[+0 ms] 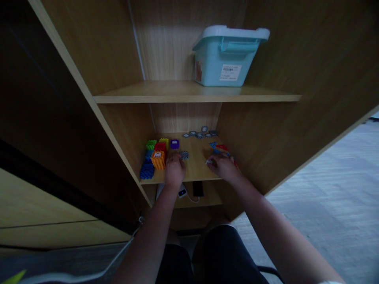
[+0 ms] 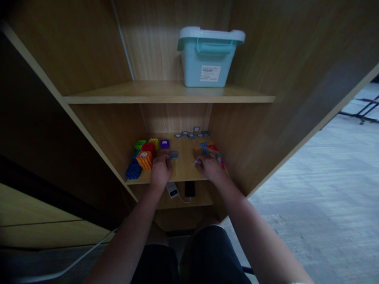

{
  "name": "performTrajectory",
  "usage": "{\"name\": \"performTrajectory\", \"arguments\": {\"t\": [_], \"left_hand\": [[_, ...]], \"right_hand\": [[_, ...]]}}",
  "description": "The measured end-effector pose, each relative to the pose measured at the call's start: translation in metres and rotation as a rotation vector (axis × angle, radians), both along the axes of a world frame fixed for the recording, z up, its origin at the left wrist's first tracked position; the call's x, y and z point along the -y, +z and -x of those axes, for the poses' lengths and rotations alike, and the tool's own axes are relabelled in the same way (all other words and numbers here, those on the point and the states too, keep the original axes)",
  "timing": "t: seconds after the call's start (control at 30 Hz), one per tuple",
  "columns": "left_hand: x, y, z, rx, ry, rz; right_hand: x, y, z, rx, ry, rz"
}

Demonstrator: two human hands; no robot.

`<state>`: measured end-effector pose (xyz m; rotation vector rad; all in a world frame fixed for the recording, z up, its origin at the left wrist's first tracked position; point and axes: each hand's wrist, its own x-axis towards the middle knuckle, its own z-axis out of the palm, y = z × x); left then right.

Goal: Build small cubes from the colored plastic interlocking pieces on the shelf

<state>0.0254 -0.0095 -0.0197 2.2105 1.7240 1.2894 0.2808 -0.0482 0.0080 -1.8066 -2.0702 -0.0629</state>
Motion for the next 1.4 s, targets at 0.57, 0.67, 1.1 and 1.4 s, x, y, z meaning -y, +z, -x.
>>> {"name": "performTrajectory", "arguments": {"t": [0.57,0.67,1.1,1.4], "left_hand": [[0.0,0.002,0.0,-0.014,0.003,0.005],[0.001,0.003,0.0,-0.017,-0.005,0.006],[0.001,0.002,0.0,-0.02,0.001,0.007],[0.003,0.006,0.0,-0.023,0.004,0.016]], "right_hand": [[-0.008,0.006,0.002,0.018,0.009,0.045],[-0.011,0.007,0.001,0.033,0.037,0.055],[-0.037,0.002,0.0,0.114,0.103,0.005],[-0.052,0.001,0.001,0.139,0.098,0.02]]}}
